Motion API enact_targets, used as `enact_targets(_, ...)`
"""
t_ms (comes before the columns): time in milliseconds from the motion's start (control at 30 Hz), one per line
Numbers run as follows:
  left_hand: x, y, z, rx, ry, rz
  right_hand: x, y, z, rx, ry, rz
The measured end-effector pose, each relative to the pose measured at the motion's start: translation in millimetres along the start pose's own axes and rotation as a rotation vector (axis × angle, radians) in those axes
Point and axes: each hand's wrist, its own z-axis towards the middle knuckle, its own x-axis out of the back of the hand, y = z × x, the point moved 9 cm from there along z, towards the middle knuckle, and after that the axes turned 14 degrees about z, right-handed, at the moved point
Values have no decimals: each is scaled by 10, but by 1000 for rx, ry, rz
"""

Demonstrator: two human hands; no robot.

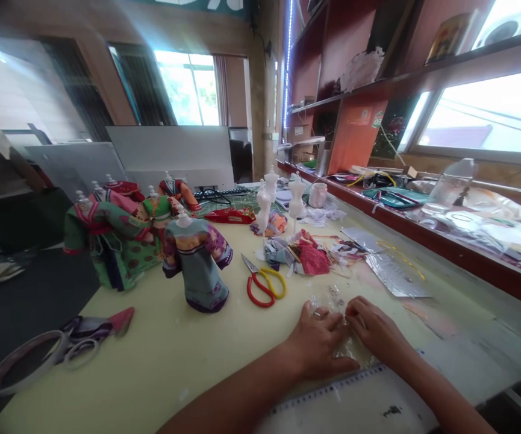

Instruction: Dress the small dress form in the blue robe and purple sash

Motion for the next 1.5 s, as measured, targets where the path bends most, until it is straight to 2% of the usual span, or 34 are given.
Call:
enact_targets(267,-4,-18,7,5,-11,-27,-11,10,13,20,5,-74)
enact_targets(467,0,-20,23,24,22,6,32,-133,-12,73,32,-133)
enact_targets(667,-2,-16,30,11,99,37,65,-190,-51,110,71,-118)
enact_targets(867,-16,-25,40,22,105,38,132,-202,-101,131,123,-27)
enact_targets(1033,-26,-17,36,15,96,23,280,-195,-136,82,201,126)
enact_targets(1167,1,-29,35,36,119,-26,371,-173,-159,6,256,346)
enact_targets(1367,23,-84,65,91,105,-95,300,-118,-211,-235,313,831)
enact_targets(1500,42,-64,71,57,159,-26,218,-179,-238,-297,338,1043)
